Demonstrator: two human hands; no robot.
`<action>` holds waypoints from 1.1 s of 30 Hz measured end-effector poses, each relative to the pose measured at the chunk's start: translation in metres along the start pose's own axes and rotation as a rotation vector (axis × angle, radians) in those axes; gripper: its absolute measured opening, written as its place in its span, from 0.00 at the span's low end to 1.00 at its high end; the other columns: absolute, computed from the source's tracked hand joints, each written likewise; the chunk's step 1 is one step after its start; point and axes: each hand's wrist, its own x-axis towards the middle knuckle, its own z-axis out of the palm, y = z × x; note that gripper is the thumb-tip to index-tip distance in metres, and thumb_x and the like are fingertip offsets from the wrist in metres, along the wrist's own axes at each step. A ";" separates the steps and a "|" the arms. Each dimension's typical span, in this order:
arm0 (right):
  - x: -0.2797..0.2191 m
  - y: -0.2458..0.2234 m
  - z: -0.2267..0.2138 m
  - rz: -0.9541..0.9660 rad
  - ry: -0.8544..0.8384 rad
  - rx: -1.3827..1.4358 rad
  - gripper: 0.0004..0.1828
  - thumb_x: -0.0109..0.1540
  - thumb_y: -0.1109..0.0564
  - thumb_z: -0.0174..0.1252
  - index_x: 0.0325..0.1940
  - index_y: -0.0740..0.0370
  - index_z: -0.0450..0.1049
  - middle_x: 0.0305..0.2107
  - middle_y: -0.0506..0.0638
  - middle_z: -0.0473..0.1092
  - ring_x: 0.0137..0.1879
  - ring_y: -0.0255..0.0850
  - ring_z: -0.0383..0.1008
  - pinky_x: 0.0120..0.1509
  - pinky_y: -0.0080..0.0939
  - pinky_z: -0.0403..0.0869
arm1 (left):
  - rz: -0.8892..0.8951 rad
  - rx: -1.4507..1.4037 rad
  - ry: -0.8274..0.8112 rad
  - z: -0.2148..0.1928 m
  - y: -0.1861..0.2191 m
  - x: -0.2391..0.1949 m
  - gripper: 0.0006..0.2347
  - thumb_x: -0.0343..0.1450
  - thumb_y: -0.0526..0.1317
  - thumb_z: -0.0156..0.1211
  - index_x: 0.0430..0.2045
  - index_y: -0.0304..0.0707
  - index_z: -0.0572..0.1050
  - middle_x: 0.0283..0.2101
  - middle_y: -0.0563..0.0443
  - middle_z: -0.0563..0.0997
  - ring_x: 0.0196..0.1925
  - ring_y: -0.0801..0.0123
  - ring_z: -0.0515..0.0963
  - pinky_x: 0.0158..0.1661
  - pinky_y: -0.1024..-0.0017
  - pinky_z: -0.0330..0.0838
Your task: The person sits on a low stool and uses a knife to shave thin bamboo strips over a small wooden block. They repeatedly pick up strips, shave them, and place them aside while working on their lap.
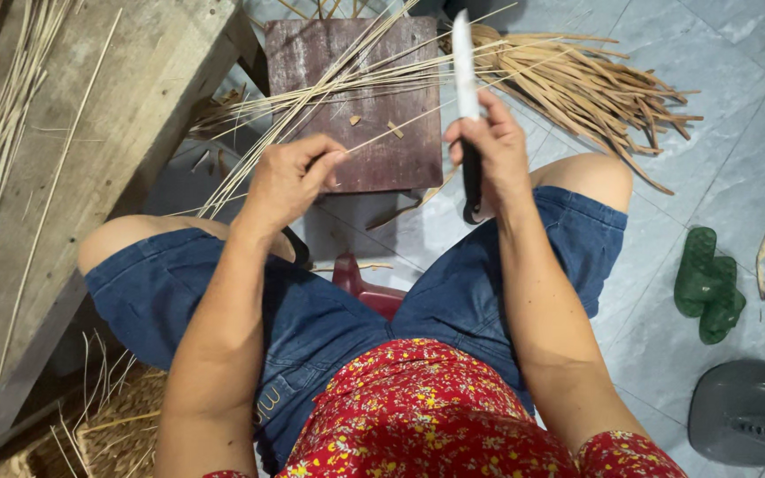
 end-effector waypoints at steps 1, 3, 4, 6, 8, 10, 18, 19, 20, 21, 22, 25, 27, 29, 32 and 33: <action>0.001 -0.002 -0.005 -0.023 0.011 0.019 0.24 0.70 0.62 0.57 0.71 0.65 0.65 0.34 0.55 0.76 0.31 0.36 0.75 0.38 0.32 0.75 | -0.014 -0.007 -0.006 -0.003 0.000 0.000 0.05 0.75 0.38 0.61 0.35 0.38 0.81 0.23 0.52 0.82 0.25 0.76 0.83 0.29 0.75 0.74; 0.004 -0.005 -0.015 -0.068 0.030 0.058 0.24 0.70 0.62 0.58 0.71 0.64 0.65 0.34 0.54 0.76 0.31 0.36 0.75 0.37 0.32 0.75 | -0.023 -0.009 -0.003 -0.009 0.000 -0.001 0.05 0.75 0.38 0.61 0.36 0.38 0.81 0.23 0.52 0.82 0.25 0.76 0.83 0.29 0.76 0.75; 0.005 -0.007 -0.021 -0.086 0.050 0.079 0.24 0.70 0.62 0.58 0.70 0.64 0.65 0.34 0.55 0.76 0.31 0.36 0.74 0.37 0.33 0.75 | -0.018 -0.004 0.005 -0.012 -0.001 -0.002 0.05 0.75 0.38 0.61 0.36 0.38 0.82 0.23 0.52 0.82 0.26 0.76 0.83 0.29 0.75 0.75; 0.005 -0.009 -0.033 -0.120 0.089 0.125 0.22 0.70 0.63 0.58 0.69 0.63 0.65 0.33 0.55 0.76 0.30 0.37 0.74 0.37 0.34 0.76 | -0.026 -0.007 0.014 -0.017 -0.002 -0.004 0.05 0.75 0.38 0.60 0.36 0.38 0.82 0.23 0.53 0.82 0.26 0.77 0.83 0.30 0.76 0.74; 0.010 -0.013 -0.045 -0.167 0.132 0.136 0.22 0.70 0.63 0.58 0.68 0.63 0.64 0.33 0.55 0.76 0.30 0.37 0.74 0.36 0.34 0.76 | -0.048 -0.024 0.016 -0.023 -0.005 -0.004 0.05 0.75 0.38 0.60 0.37 0.39 0.82 0.23 0.54 0.82 0.27 0.80 0.82 0.30 0.78 0.74; 0.011 -0.020 -0.058 -0.213 0.175 0.195 0.22 0.70 0.63 0.58 0.67 0.63 0.64 0.33 0.54 0.75 0.30 0.38 0.74 0.35 0.35 0.75 | -0.077 -0.007 0.051 -0.029 -0.007 -0.006 0.06 0.76 0.38 0.60 0.38 0.39 0.83 0.23 0.54 0.81 0.25 0.80 0.79 0.28 0.77 0.70; -0.009 -0.009 -0.008 -0.044 -0.095 -0.093 0.34 0.69 0.61 0.58 0.79 0.60 0.56 0.33 0.55 0.77 0.31 0.37 0.75 0.38 0.34 0.75 | -0.086 -0.064 0.093 -0.005 -0.010 0.003 0.06 0.75 0.40 0.61 0.37 0.40 0.82 0.23 0.56 0.82 0.24 0.82 0.79 0.26 0.78 0.70; -0.012 -0.001 0.008 0.045 -0.202 -0.014 0.37 0.68 0.61 0.58 0.78 0.57 0.51 0.32 0.54 0.77 0.29 0.36 0.75 0.37 0.33 0.75 | -0.083 -0.094 0.071 0.004 -0.009 0.005 0.06 0.75 0.40 0.61 0.37 0.40 0.82 0.23 0.56 0.82 0.24 0.81 0.80 0.27 0.77 0.71; -0.015 0.004 0.021 0.077 -0.246 -0.023 0.36 0.68 0.60 0.57 0.78 0.58 0.52 0.32 0.53 0.77 0.29 0.35 0.74 0.37 0.32 0.75 | -0.080 -0.124 0.049 0.011 -0.008 0.006 0.06 0.75 0.40 0.61 0.37 0.40 0.82 0.24 0.57 0.83 0.24 0.81 0.81 0.27 0.77 0.73; -0.018 0.008 0.032 0.110 -0.288 -0.032 0.35 0.68 0.59 0.57 0.78 0.58 0.53 0.32 0.53 0.76 0.29 0.34 0.74 0.36 0.31 0.74 | -0.049 -0.099 0.041 0.018 -0.007 0.007 0.06 0.75 0.40 0.61 0.37 0.40 0.82 0.24 0.56 0.82 0.24 0.80 0.81 0.27 0.76 0.73; -0.020 0.011 0.039 0.142 -0.331 -0.041 0.35 0.68 0.59 0.57 0.78 0.59 0.54 0.33 0.52 0.76 0.29 0.33 0.73 0.36 0.30 0.73 | -0.018 -0.073 0.033 0.024 -0.006 0.007 0.06 0.75 0.40 0.61 0.37 0.40 0.82 0.23 0.55 0.82 0.24 0.79 0.82 0.27 0.76 0.73; -0.018 0.020 0.051 0.134 -0.368 -0.016 0.29 0.70 0.60 0.57 0.75 0.63 0.60 0.35 0.52 0.76 0.32 0.33 0.73 0.39 0.29 0.72 | 0.011 -0.009 -0.007 0.032 -0.003 0.008 0.05 0.74 0.40 0.62 0.37 0.40 0.82 0.22 0.52 0.82 0.23 0.76 0.82 0.27 0.74 0.73; -0.014 0.023 0.047 0.122 -0.289 -0.056 0.25 0.71 0.60 0.56 0.72 0.64 0.64 0.35 0.52 0.76 0.32 0.32 0.73 0.38 0.29 0.72 | 0.005 -0.002 -0.016 0.031 -0.002 0.008 0.06 0.74 0.40 0.62 0.38 0.40 0.82 0.22 0.52 0.82 0.24 0.76 0.82 0.28 0.74 0.73; -0.008 0.024 0.037 0.095 -0.211 -0.056 0.23 0.71 0.61 0.55 0.70 0.65 0.65 0.35 0.52 0.76 0.32 0.32 0.73 0.38 0.29 0.73 | -0.006 -0.027 -0.009 0.026 -0.003 0.008 0.05 0.74 0.40 0.62 0.37 0.41 0.82 0.22 0.52 0.82 0.24 0.77 0.83 0.28 0.75 0.74; 0.001 0.022 0.018 0.035 -0.092 -0.008 0.22 0.70 0.62 0.56 0.69 0.65 0.66 0.35 0.53 0.77 0.31 0.33 0.74 0.38 0.30 0.74 | -0.001 -0.055 -0.010 0.016 -0.007 0.007 0.05 0.75 0.40 0.61 0.38 0.40 0.82 0.23 0.53 0.82 0.24 0.77 0.82 0.29 0.76 0.74; 0.003 0.019 0.011 0.018 -0.048 -0.003 0.22 0.70 0.62 0.56 0.69 0.65 0.66 0.34 0.53 0.77 0.31 0.33 0.74 0.38 0.30 0.74 | -0.007 -0.038 -0.010 0.012 -0.008 0.005 0.06 0.75 0.40 0.61 0.37 0.39 0.82 0.23 0.53 0.82 0.24 0.78 0.82 0.29 0.76 0.74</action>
